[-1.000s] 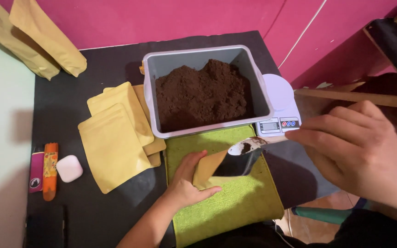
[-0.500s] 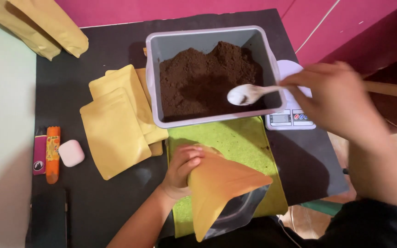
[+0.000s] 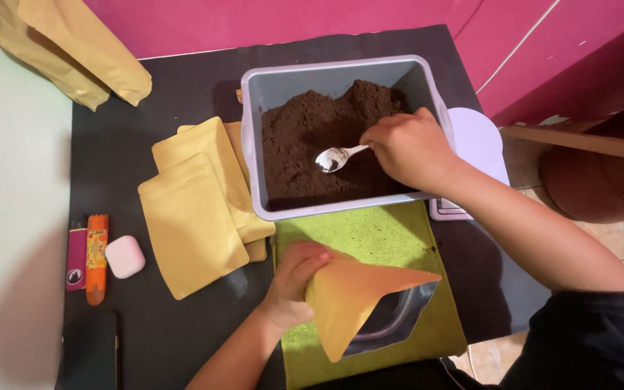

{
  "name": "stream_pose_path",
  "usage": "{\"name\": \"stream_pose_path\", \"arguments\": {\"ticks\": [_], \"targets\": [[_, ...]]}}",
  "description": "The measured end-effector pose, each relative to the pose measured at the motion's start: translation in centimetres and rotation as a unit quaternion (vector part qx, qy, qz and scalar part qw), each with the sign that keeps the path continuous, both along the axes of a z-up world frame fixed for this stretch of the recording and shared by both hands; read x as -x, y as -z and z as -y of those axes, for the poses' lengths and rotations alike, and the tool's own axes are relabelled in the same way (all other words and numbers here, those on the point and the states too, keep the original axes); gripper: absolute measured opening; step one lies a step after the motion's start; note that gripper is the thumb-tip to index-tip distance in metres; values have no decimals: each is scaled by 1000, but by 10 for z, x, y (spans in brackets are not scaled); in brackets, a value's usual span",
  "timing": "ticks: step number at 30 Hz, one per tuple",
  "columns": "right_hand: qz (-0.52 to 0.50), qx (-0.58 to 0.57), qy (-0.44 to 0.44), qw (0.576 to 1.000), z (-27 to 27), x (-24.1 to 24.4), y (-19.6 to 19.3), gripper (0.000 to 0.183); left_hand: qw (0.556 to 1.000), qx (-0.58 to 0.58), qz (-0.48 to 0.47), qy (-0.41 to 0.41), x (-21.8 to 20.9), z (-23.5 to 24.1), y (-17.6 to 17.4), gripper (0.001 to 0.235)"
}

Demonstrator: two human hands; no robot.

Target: Scooping ground coffee from a plastic bin into yellow pouches, weighing them on a digital scale, and folding the tops.

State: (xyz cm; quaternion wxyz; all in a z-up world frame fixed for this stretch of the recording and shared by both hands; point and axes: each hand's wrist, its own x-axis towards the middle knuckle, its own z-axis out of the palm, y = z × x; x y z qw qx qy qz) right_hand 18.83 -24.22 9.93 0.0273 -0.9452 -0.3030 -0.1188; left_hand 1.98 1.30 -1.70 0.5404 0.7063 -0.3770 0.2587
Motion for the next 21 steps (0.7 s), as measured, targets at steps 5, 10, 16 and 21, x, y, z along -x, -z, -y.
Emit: {"name": "stream_pose_path", "arguments": {"ticks": [5,10,16,21], "targets": [[-34,-7,0,999,-2,4,-2,27,1000,6,-9,18,1,0,0,69],[-56,-66,-34,996,10,-2,-14,21,1000,-18,-13,13,5,1,0,73],[-116,-145,7,983,29,39,-80,14,1000,-18,-20,-4,10,3,1,77],[-43,-162,-4,986,42,101,-151,11,981,21,-188,-40,16,9,-20,89]]}}
